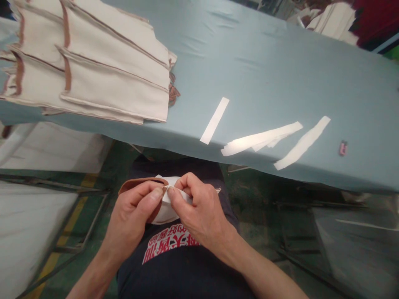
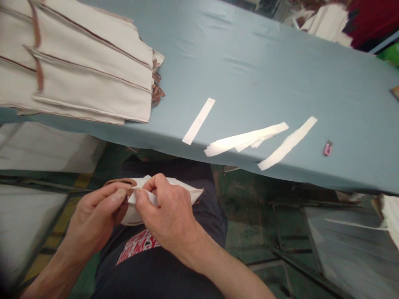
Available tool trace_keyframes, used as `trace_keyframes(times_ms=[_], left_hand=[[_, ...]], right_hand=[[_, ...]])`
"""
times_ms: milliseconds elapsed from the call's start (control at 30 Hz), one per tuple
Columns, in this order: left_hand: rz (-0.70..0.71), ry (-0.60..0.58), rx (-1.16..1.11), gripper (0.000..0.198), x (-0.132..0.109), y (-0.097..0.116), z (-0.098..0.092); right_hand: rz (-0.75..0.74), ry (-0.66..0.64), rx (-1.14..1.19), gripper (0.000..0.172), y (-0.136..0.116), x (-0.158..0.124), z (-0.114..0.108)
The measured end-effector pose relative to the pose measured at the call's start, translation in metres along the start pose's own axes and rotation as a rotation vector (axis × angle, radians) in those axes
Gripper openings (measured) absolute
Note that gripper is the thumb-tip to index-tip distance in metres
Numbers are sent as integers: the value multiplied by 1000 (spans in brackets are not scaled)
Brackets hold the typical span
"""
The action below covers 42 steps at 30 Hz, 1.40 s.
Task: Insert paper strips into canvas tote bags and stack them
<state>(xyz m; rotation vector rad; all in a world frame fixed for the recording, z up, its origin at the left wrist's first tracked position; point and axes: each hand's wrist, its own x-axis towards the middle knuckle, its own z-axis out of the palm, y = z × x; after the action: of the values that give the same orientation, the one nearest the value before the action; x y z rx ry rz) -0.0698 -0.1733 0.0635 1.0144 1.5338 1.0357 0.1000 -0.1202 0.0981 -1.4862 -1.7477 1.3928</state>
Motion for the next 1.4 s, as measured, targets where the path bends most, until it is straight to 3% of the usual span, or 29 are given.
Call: trace_keyframes(times_ms=[100,267,433,667,933,1033,1200,1333,1400], left_hand=[[6,-21,-20,21,1,11,4],[43,54,110,17,2,25,13],[43,108,151,17,2,25,22],[149,159,281,13,0,26,26],[225,249,369,13,-11,18,28],[211,211,308,14,-11,19,27],[70,128,76,10,-11,26,22],[-21,-3,-99,4,-10,37,15],[6,-7,-89,5,-8,46,11]], right_hand=[[2,16,29,22,1,-1,-1],[6,45,32,21,6,-1,1],[14,49,34,23,10,0,3],[42,26,132,20,11,0,4],[225,-210,479,23,17,5,6],[275,-320,634,25,21,7,6],[271,-476,746,28,18,9,2],[217,-510,731,30,2,8,-1],[189,-480,665,31,-5,8,0]])
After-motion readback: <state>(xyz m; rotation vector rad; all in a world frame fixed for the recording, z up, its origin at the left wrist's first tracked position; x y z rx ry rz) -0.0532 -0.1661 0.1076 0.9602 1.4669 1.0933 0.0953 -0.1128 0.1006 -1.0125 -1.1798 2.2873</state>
